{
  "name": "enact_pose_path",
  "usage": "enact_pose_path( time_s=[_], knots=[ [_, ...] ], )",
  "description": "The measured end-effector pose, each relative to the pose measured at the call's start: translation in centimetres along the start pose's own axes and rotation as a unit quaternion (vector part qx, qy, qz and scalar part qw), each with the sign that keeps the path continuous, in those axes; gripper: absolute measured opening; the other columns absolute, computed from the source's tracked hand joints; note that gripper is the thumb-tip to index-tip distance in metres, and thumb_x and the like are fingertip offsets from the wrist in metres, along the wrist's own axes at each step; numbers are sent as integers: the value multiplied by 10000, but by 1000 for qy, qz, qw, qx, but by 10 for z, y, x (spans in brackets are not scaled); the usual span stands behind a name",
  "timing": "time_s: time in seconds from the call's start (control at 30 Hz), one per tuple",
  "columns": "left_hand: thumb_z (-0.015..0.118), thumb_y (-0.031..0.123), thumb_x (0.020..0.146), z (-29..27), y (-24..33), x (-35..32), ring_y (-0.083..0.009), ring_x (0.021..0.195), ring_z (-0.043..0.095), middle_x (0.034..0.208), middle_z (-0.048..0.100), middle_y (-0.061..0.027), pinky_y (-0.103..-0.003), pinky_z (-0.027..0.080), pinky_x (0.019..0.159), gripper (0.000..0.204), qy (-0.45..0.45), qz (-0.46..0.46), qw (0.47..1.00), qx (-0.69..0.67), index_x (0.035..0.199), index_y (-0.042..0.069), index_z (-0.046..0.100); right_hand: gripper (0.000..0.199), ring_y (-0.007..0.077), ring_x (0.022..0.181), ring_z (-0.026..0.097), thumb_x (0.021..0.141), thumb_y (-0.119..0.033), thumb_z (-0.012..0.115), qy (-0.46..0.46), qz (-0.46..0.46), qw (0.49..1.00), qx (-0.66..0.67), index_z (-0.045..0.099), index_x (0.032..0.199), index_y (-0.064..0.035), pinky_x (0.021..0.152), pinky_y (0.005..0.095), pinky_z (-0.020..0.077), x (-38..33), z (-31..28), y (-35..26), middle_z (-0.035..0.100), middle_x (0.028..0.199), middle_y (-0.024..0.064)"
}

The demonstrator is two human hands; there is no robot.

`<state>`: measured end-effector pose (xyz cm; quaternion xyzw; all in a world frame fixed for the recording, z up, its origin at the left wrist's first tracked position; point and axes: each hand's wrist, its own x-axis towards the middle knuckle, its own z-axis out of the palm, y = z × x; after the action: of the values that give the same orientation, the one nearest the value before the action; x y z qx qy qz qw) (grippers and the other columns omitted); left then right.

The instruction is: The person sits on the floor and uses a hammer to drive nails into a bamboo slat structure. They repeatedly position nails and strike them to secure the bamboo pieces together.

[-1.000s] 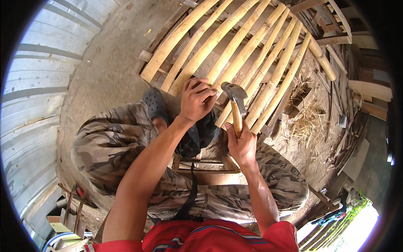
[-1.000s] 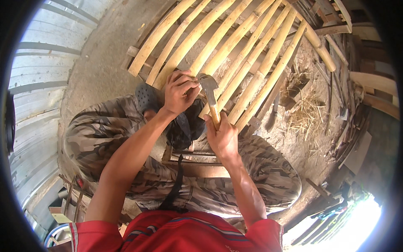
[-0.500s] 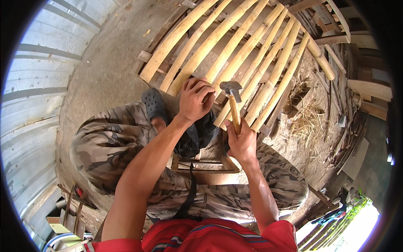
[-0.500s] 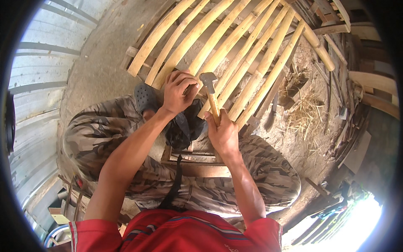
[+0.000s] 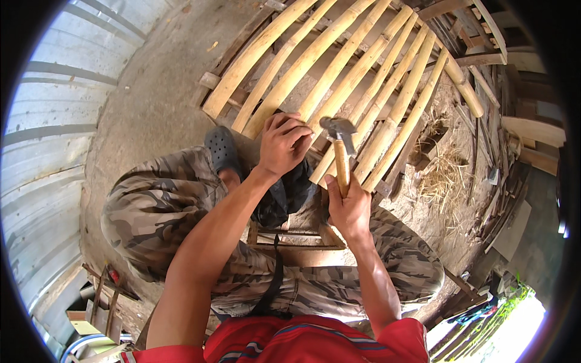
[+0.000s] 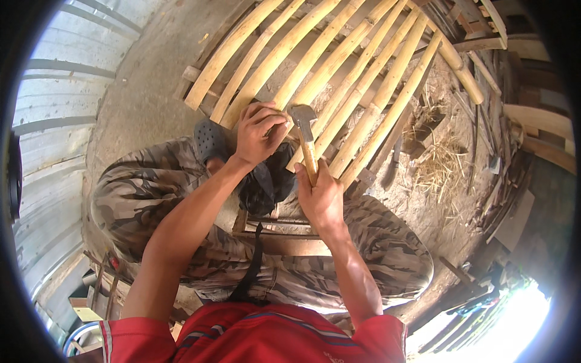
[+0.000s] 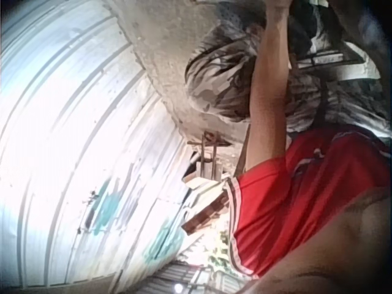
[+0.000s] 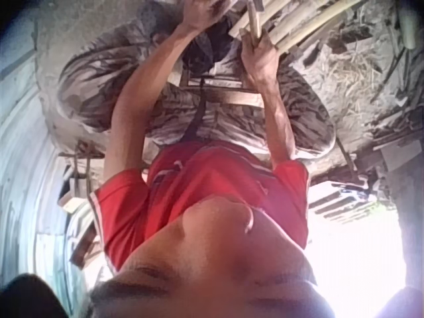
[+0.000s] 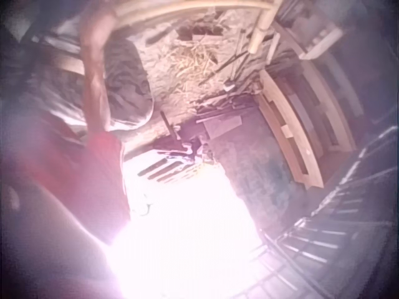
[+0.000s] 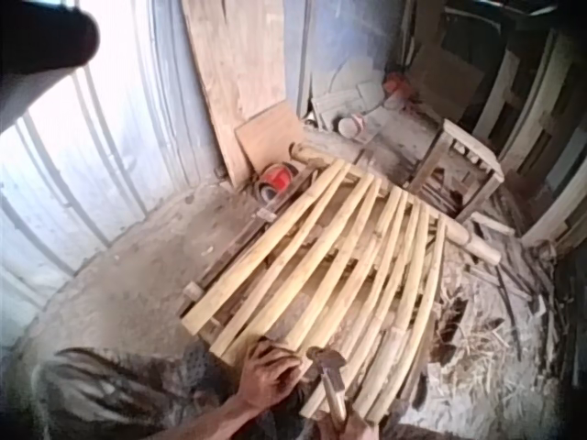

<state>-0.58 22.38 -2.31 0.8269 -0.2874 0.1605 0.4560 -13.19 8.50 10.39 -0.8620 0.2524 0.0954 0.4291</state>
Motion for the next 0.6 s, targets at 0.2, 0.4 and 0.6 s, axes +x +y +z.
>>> enact_pose_path(
  time_s=[0.2,0.4,0.6],
  knots=[
    [780,127,792,1,1,3,-259,1082,644,942,700,-14,-446,451,943,112,2,16,1000,12,882,118,714,347,428,600,688,1008,-289,667,-11,-8,999,-44,572,915,31,500,428,488,4,9,10,602,598,230],
    [699,67,810,-2,1,2,-294,1087,639,957,699,-50,-446,452,944,156,-10,15,1000,-8,960,101,674,408,462,598,655,996,-336,687,25,-11,1000,2,558,881,34,498,423,473,2,-6,3,583,606,247],
    [565,53,908,3,9,4,-360,1319,502,1318,614,-134,-554,296,1141,310,32,-103,987,118,1216,86,581,447,472,619,650,999,-375,675,43,-39,998,-29,551,863,32,522,450,475,5,-11,13,580,624,260]
  ],
)
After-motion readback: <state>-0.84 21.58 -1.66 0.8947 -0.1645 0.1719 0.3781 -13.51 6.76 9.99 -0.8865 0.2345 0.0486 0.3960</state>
